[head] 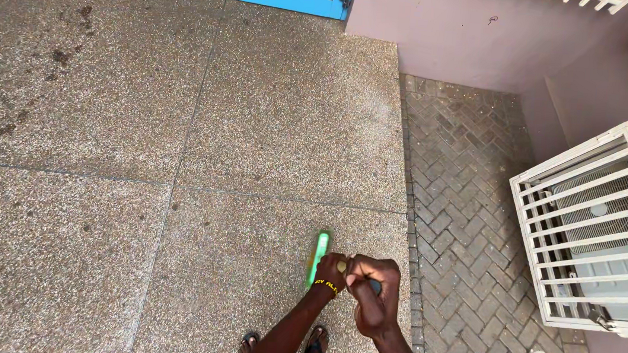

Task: The person sweeps an outdoor stone and brick surface using a broom.

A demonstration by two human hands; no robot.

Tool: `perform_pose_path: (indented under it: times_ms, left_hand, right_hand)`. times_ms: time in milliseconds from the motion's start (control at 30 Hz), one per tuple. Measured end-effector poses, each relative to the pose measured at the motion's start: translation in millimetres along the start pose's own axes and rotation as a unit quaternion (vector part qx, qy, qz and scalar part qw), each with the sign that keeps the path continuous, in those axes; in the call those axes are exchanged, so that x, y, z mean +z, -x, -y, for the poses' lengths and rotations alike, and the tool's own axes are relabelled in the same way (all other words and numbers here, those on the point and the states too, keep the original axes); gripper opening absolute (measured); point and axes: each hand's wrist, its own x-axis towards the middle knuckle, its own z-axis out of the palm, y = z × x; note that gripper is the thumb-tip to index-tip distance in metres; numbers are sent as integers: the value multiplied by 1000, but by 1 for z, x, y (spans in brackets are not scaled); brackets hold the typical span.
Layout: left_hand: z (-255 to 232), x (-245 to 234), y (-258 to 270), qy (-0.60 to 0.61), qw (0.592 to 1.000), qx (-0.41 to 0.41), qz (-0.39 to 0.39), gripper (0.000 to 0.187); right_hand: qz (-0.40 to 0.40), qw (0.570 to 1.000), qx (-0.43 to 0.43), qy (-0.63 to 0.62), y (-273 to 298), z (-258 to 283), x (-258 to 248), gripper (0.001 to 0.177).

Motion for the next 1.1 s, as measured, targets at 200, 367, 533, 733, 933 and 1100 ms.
perform_pose_path:
  times_ms: [200,367,533,733,933,1100]
  left_hand:
    - [-31,-43,-16,32,982,-148,111,25]
    - [-25,-103,-40,-104,964,-210,129,41]
    - [17,-114,-26,-142,947,-267,111,27]
    - [66,-35,22,-230,920,-210,237,36]
    - [-22,107,42,3,993,44,106,13]
    - [-75,126,24,43,978,71,191,37]
  right_hand:
    - [23,996,-29,-78,-22,44,-6,28]
    - [-13,963,-6,-268,-30,34,-15,31]
    - [-82,954,-25,-289,-14,-28,-25,34]
    - [-51,946,53,-316,44,-83,-80,38]
    - [-128,984,11,-123,47,-6,-146,23]
    - [-33,996,13,77,37,48,-143,25]
